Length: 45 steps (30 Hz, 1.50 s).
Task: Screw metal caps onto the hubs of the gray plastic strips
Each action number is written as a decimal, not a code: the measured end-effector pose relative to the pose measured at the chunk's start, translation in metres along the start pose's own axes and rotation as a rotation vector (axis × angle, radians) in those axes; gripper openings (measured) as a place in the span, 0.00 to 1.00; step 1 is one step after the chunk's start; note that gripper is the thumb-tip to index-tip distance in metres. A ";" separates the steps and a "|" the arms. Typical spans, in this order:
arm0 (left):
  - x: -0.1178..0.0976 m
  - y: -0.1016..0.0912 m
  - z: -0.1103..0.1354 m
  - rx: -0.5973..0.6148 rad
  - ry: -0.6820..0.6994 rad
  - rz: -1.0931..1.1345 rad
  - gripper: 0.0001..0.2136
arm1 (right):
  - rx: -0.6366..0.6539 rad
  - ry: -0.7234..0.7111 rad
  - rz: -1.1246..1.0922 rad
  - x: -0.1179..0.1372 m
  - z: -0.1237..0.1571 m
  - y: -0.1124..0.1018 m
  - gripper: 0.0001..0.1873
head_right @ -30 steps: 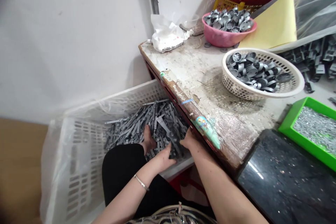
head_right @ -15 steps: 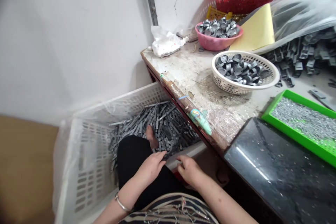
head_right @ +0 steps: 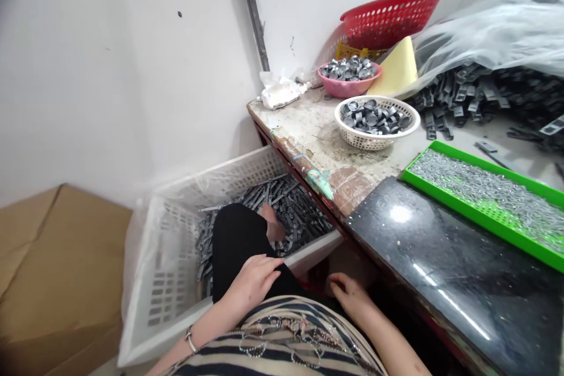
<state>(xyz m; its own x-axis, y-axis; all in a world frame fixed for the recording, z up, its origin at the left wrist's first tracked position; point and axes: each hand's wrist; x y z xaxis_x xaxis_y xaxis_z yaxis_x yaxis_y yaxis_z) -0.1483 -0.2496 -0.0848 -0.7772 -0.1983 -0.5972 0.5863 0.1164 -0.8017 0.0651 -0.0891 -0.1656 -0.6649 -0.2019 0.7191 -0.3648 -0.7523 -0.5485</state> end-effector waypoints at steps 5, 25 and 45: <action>-0.010 0.001 0.002 -0.047 0.120 -0.027 0.11 | 0.044 0.062 -0.082 -0.027 -0.010 0.007 0.22; -0.016 0.016 -0.029 0.072 0.390 0.038 0.10 | 0.068 0.184 -0.267 -0.059 -0.010 0.010 0.22; -0.015 0.021 -0.044 0.158 0.438 0.080 0.12 | 0.060 0.253 -0.226 -0.052 -0.009 0.005 0.12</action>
<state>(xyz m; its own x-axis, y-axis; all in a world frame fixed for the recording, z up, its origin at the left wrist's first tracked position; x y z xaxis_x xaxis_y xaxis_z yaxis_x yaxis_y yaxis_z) -0.1340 -0.2009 -0.0936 -0.7314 0.2387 -0.6388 0.6495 -0.0416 -0.7592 0.0922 -0.0764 -0.2096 -0.7152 0.1302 0.6866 -0.4870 -0.7975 -0.3561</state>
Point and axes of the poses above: each hand's wrist, its own z-axis away from the middle knuckle, its own y-axis out of the palm, x = y × z, and after that the axes turned 7 degrees about z, right-handed
